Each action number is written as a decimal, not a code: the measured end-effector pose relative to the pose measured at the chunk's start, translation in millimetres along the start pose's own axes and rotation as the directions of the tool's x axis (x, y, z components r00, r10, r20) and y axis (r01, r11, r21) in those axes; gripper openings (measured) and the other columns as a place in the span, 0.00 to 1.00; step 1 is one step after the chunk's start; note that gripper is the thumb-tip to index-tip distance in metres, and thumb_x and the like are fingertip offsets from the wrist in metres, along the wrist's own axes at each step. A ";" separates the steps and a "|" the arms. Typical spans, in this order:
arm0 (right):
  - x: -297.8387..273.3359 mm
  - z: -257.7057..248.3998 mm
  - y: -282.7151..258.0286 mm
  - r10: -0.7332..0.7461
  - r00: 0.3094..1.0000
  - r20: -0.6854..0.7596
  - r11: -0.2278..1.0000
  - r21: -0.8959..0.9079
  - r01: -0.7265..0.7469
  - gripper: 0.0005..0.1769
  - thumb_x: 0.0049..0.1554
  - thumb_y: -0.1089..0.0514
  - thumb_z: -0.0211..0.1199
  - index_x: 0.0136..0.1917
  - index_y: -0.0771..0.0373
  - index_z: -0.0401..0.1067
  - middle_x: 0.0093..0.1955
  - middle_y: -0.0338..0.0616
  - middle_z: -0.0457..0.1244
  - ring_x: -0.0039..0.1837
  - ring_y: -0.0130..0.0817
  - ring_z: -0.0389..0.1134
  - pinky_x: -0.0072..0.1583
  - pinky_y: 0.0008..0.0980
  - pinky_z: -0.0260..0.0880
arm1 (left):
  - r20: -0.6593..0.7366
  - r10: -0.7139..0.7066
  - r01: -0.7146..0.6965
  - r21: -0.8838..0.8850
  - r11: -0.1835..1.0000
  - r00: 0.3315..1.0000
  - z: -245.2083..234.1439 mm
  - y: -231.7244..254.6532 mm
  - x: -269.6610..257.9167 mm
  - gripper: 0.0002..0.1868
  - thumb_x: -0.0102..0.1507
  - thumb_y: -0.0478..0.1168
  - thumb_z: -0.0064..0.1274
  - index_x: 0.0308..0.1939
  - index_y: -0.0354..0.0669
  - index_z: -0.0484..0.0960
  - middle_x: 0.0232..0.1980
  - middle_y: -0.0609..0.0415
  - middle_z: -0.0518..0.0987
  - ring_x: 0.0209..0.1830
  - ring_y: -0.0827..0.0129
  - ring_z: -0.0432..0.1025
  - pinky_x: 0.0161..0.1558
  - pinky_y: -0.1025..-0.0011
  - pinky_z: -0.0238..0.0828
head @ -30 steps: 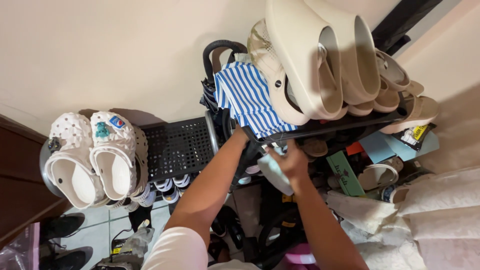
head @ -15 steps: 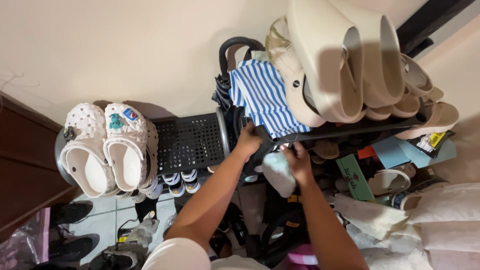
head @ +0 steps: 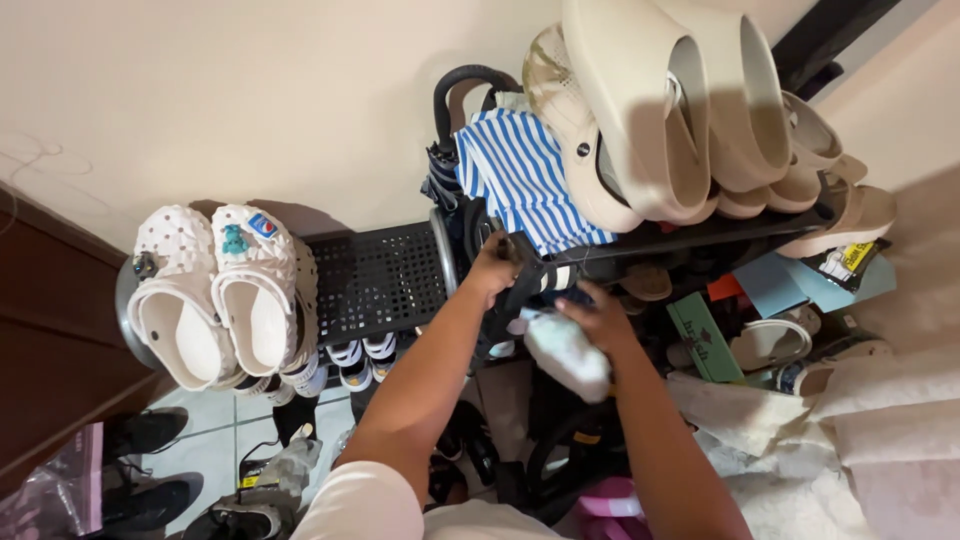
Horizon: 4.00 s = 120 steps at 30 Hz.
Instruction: Cleaning various shoes using a cloth
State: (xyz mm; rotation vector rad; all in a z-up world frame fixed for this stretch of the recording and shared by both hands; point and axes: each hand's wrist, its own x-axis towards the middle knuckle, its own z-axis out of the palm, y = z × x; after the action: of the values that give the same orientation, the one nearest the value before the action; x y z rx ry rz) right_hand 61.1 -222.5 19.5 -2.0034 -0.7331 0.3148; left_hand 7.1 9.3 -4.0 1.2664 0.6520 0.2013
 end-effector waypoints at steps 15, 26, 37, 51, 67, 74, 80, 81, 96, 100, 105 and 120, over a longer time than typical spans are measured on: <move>-33.1 60.3 -14.6 -0.448 0.854 -0.266 0.874 -0.332 0.355 0.31 0.56 0.52 0.69 0.68 0.67 0.65 0.73 0.64 0.55 0.70 0.57 0.60 0.67 0.45 0.64 | -0.313 0.048 -0.119 -0.212 0.970 0.948 -28.0 -130.7 -56.5 0.22 0.60 0.41 0.62 0.55 0.33 0.80 0.49 0.47 0.83 0.48 0.64 0.75 0.53 0.68 0.71; -130.4 206.3 -24.3 0.338 0.903 -0.265 0.794 0.595 -0.123 0.19 0.62 0.56 0.59 0.65 0.62 0.69 0.56 0.49 0.67 0.56 0.35 0.67 0.59 0.35 0.69 | -0.177 -0.297 0.174 -0.499 0.849 0.938 -44.2 -90.2 -225.0 0.21 0.68 0.48 0.50 0.61 0.43 0.72 0.48 0.51 0.80 0.44 0.60 0.74 0.42 0.56 0.70; -141.6 223.3 -122.1 0.118 0.979 -0.168 0.859 0.511 -0.015 0.16 0.65 0.54 0.54 0.61 0.67 0.70 0.50 0.46 0.70 0.51 0.32 0.69 0.54 0.31 0.70 | -0.438 -0.068 -0.115 -0.377 0.919 0.896 -104.8 -69.1 -241.4 0.21 0.71 0.51 0.43 0.43 0.36 0.83 0.35 0.51 0.83 0.31 0.69 0.74 0.35 0.69 0.71; -103.6 225.6 -61.0 0.458 0.572 0.680 0.465 0.366 -0.806 0.17 0.58 0.52 0.64 0.57 0.61 0.73 0.50 0.46 0.71 0.47 0.39 0.75 0.50 0.43 0.78 | -0.512 -0.327 0.182 -0.314 0.932 0.794 -284.7 -194.0 -324.3 0.14 0.60 0.47 0.66 0.36 0.41 0.82 0.25 0.57 0.80 0.16 0.74 0.59 0.20 0.72 0.50; 61.9 336.8 -37.7 -0.127 0.912 0.390 0.766 -0.545 0.340 0.32 0.46 0.62 0.68 0.65 0.52 0.74 0.70 0.57 0.61 0.62 0.67 0.61 0.60 0.55 0.61 | -0.812 -0.507 0.011 -0.527 0.850 0.288 -244.0 -285.6 -400.8 0.19 0.62 0.38 0.48 0.57 0.52 0.66 0.36 0.60 0.79 0.34 0.72 0.71 0.27 0.68 0.71; -0.3 395.9 -29.8 -0.396 0.678 0.619 0.800 -0.131 0.586 0.24 0.44 0.65 0.59 0.52 0.52 0.82 0.60 0.52 0.69 0.62 0.51 0.69 0.62 0.45 0.68 | -0.934 -0.194 0.003 -0.203 0.979 0.299 -233.3 -328.8 -421.0 0.13 0.61 0.33 0.57 0.48 0.26 0.80 0.43 0.45 0.80 0.44 0.62 0.74 0.47 0.67 0.70; -52.1 378.8 -26.4 -0.364 0.618 0.697 0.920 0.163 0.357 0.24 0.46 0.70 0.51 0.48 0.56 0.82 0.46 0.50 0.72 0.47 0.40 0.72 0.51 0.32 0.70 | -0.874 -0.471 -0.035 -0.478 0.878 0.115 -231.8 -287.4 -446.2 0.26 0.57 0.37 0.59 0.60 0.40 0.75 0.51 0.49 0.81 0.48 0.64 0.74 0.49 0.69 0.71; -57.3 377.9 -23.9 -0.198 0.637 0.745 0.973 0.073 0.218 0.24 0.46 0.70 0.51 0.49 0.56 0.82 0.41 0.48 0.72 0.40 0.35 0.70 0.45 0.31 0.69 | -0.828 -0.540 -0.041 -0.551 0.834 0.152 -234.9 -282.9 -450.5 0.25 0.58 0.38 0.58 0.60 0.41 0.77 0.52 0.48 0.81 0.48 0.62 0.74 0.48 0.67 0.71; -121.1 454.1 -26.8 -0.030 0.470 0.882 0.999 0.016 0.033 0.21 0.46 0.68 0.56 0.50 0.60 0.82 0.32 0.34 0.66 0.33 0.22 0.61 0.37 0.24 0.60 | -0.839 -0.531 -0.240 -0.542 0.805 0.115 -311.3 -382.0 -486.7 0.24 0.57 0.35 0.59 0.58 0.37 0.75 0.47 0.51 0.78 0.43 0.65 0.73 0.39 0.68 0.71; -163.2 490.7 -75.0 0.041 0.398 0.916 0.999 -0.036 -0.019 0.21 0.46 0.68 0.56 0.50 0.61 0.83 0.32 0.35 0.66 0.34 0.23 0.61 0.38 0.25 0.59 | -0.824 -0.558 -0.266 -0.562 0.783 0.097 -352.3 -415.3 -491.0 0.28 0.57 0.36 0.61 0.60 0.36 0.73 0.49 0.49 0.79 0.45 0.66 0.73 0.44 0.69 0.73; -213.8 535.5 -138.0 0.082 0.341 0.937 0.996 -0.089 0.008 0.21 0.47 0.69 0.54 0.50 0.62 0.83 0.34 0.38 0.66 0.35 0.24 0.62 0.39 0.26 0.60 | -0.781 -0.612 -0.379 -0.606 0.699 0.121 -392.5 -415.5 -506.6 0.30 0.57 0.37 0.63 0.62 0.36 0.71 0.56 0.52 0.78 0.53 0.68 0.71 0.53 0.71 0.68; -234.1 786.0 -109.9 -0.206 0.112 0.972 0.807 0.104 0.582 0.25 0.45 0.62 0.61 0.57 0.60 0.79 0.45 0.55 0.71 0.40 0.44 0.72 0.43 0.39 0.72 | -0.741 -0.670 -0.593 -0.558 0.581 0.041 -494.0 -436.5 -535.4 0.21 0.58 0.41 0.65 0.53 0.41 0.80 0.42 0.57 0.78 0.37 0.72 0.68 0.40 0.71 0.65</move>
State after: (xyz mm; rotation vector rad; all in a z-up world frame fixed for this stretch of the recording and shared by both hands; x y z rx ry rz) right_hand -552.0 223.2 -312.3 -1.5364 -2.2475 1.2594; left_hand -789.1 18.0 -299.2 -0.2282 1.6209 1.3726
